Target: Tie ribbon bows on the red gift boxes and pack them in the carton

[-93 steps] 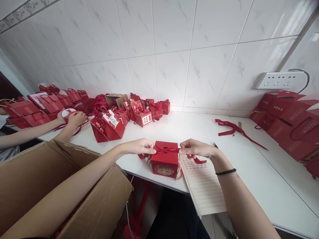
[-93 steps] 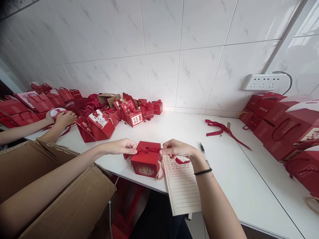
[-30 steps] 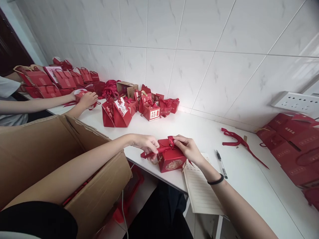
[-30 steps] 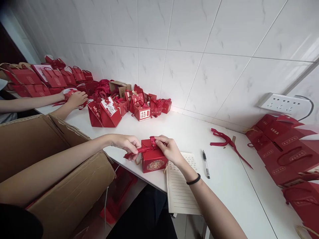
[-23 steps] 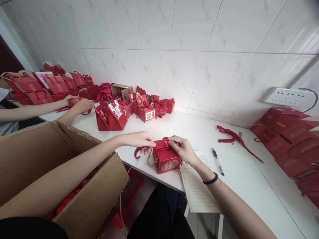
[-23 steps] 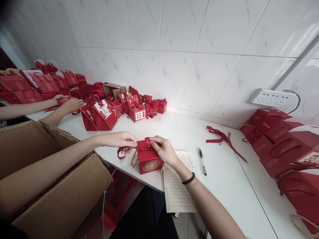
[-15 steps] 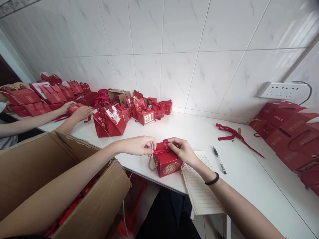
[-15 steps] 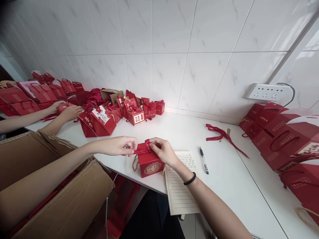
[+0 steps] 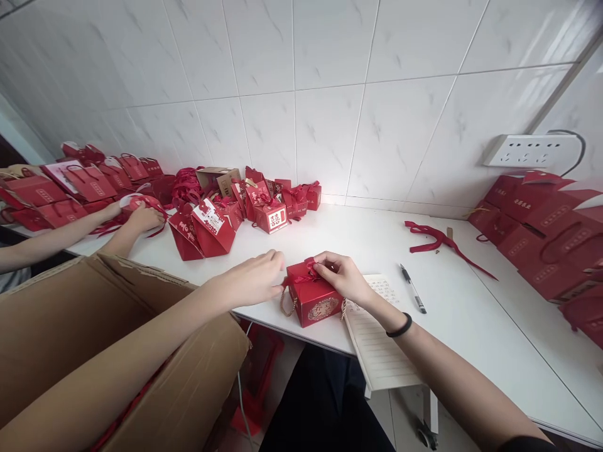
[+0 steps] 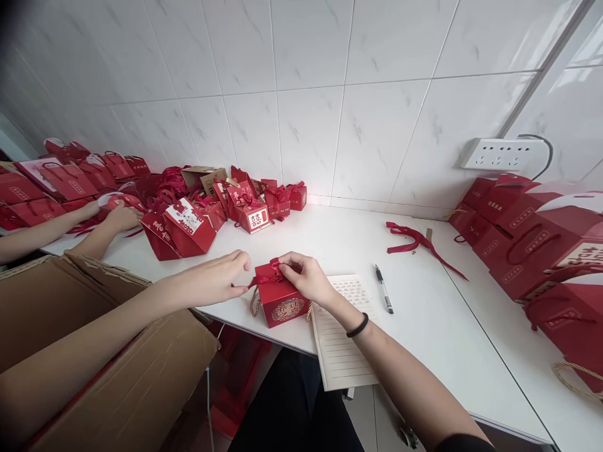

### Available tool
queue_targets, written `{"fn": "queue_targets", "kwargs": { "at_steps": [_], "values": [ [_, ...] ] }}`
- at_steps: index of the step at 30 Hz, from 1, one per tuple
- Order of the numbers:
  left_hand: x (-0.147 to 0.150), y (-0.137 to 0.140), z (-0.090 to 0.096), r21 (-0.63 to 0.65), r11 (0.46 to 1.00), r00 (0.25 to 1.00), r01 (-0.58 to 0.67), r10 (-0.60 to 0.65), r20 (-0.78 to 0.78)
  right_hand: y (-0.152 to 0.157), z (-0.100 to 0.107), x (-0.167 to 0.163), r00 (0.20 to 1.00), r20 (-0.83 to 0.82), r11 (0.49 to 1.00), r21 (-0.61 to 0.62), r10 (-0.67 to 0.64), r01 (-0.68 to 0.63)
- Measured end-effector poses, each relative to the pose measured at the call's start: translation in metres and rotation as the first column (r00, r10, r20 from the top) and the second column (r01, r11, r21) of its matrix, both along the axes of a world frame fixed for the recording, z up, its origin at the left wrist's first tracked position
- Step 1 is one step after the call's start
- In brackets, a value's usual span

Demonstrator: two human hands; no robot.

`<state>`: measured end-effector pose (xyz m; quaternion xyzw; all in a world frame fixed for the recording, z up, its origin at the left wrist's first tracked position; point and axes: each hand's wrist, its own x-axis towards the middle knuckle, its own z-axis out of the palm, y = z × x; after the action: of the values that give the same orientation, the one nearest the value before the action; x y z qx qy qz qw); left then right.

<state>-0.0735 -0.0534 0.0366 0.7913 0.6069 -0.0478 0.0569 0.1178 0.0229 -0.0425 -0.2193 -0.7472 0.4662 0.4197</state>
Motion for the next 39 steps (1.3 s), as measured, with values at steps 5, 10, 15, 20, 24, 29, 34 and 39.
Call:
{"fn": "queue_targets", "kwargs": {
  "at_steps": [5,10,15,20,24,29,34,39],
  "values": [
    [0.009,0.004,-0.02,-0.023,0.998,0.969,-0.061,0.065,0.237,-0.001,0.001,0.0,1.0,0.0,1.0,0.012,0.008,-0.008],
    [0.013,0.004,-0.02,0.157,0.984,0.976,-0.082,0.047,0.214,-0.002,0.0,0.0,1.0,0.01,0.999,0.036,-0.004,0.004],
    [0.015,0.007,-0.01,0.264,0.963,0.931,-0.052,-0.049,0.361,-0.002,-0.001,0.0,0.999,0.021,0.979,0.198,-0.046,0.041],
    [0.014,0.007,-0.004,0.287,0.944,0.92,0.165,-0.252,0.301,-0.003,0.0,0.0,0.998,0.024,0.983,0.179,-0.053,0.048],
    [0.012,0.006,0.0,0.329,0.928,0.945,0.172,-0.25,0.211,-0.004,0.002,0.0,0.997,0.048,0.985,0.167,-0.06,0.051],
    [0.014,0.007,0.001,0.405,0.889,0.922,0.211,-0.319,0.219,-0.004,0.001,0.0,0.997,0.04,0.975,0.212,-0.068,0.058],
    [0.015,0.006,0.004,0.155,0.982,0.85,0.111,-0.175,0.497,-0.003,-0.002,-0.002,0.999,-0.014,0.994,0.107,-0.032,0.033],
    [0.012,0.008,0.006,0.099,0.992,0.811,0.083,-0.125,0.571,-0.003,-0.005,-0.003,0.996,-0.077,0.993,0.102,-0.047,0.054]
  ]
}}
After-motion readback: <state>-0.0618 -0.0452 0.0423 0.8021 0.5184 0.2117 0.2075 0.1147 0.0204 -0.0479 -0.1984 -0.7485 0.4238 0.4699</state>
